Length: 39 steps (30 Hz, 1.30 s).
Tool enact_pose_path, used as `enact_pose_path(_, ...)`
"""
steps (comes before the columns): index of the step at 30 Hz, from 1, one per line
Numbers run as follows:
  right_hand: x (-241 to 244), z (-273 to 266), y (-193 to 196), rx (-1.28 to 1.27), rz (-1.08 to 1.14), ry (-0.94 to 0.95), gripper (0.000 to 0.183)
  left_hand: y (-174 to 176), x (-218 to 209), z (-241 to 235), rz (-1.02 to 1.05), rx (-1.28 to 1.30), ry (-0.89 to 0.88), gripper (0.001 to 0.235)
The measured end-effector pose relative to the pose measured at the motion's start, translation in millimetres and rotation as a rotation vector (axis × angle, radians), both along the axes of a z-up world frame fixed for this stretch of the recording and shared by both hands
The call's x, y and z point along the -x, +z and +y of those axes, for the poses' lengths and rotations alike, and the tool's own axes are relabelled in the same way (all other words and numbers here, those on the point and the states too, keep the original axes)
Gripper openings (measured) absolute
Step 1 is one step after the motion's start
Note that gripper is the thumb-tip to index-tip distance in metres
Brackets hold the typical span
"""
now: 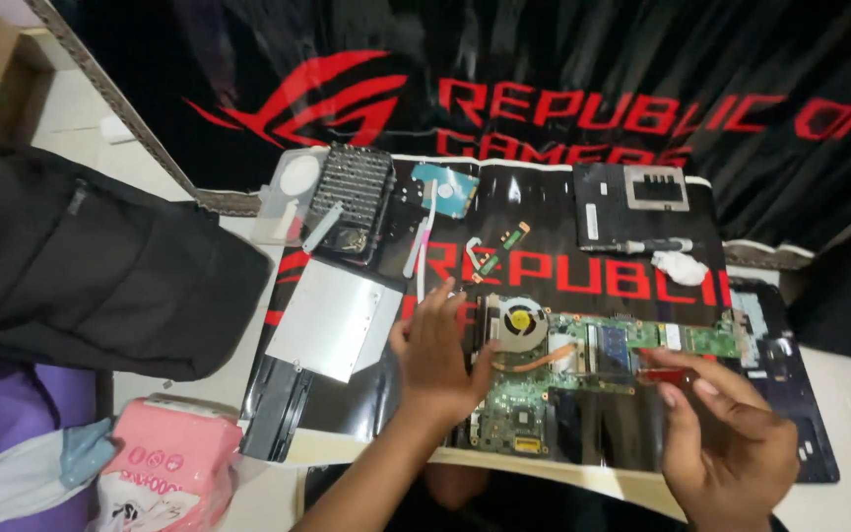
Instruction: The person is repairing a laptop by handling its internal components. They use a screwdriver to adjust parts on the motherboard, lift and inspect the motherboard, and wipe a metal plate with a cloth.
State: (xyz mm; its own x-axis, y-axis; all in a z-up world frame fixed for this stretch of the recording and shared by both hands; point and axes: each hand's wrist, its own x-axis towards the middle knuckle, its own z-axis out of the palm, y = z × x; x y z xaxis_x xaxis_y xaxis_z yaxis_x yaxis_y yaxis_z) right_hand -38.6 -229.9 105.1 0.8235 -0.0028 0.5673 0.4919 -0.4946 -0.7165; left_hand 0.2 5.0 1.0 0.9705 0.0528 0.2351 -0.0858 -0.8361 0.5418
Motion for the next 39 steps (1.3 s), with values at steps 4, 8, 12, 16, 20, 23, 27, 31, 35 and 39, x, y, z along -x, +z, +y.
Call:
enact_pose_path(4, 0.9, 5.6, 4.6, -0.020, 0.071, -0.113, 0.002, 22.3, -9.5, 9.4, 0.097, 0.084, 0.079, 0.046)
enact_pose_path(8, 3.5, 8.2, 3.8, 0.014, -0.008, -0.078, 0.009, 15.0, -27.0, 14.6, 0.018, -0.296, 0.124, 0.053)
enact_pose_path(12, -3.7, -2.9, -11.1, 0.055, -0.167, 0.010, 0.026, 11.8, -37.1, 16.7, -0.344, -0.545, 0.106, 0.054)
enact_pose_path(16, -2.6, 9.1, 10.3, 0.039, 0.063, -0.106, 0.016, 20.1, -40.0, 14.3, -0.479, -0.529, 0.178, 0.052)
enact_pose_path(20, -1.7, 14.7, 20.3, 0.003, 0.215, -0.146, 0.012, 10.6, -36.9, 18.0, -0.420, -0.453, 0.132, 0.052)
enact_pose_path(23, -0.7, 15.5, 15.1, -0.005, 0.183, -0.180, 0.006, 15.3, -33.4, 29.6, -0.191, -0.284, -0.008, 0.057)
enact_pose_path(27, 0.3, 3.2, 1.9, -0.007, 0.122, -0.154, 0.005, 24.9, -7.3, 55.2, -0.090, 0.134, -0.031, 0.040)
enact_pose_path(31, -1.4, -7.3, -16.3, -0.013, 0.060, -0.116, 0.009, 11.7, 10.9, 66.8, 0.006, 0.150, -0.009, 0.032)
enact_pose_path(35, 0.2, -9.7, -20.6, -0.048, 0.028, -0.073, 0.016, 4.1, 22.0, 66.7, 0.038, 0.196, 0.012, 0.033)
enact_pose_path(39, -6.9, -21.8, -30.8, 0.026, -0.084, 0.025, 0.032, 12.6, 18.4, 63.9, 0.197, 0.290, 0.052, 0.041)
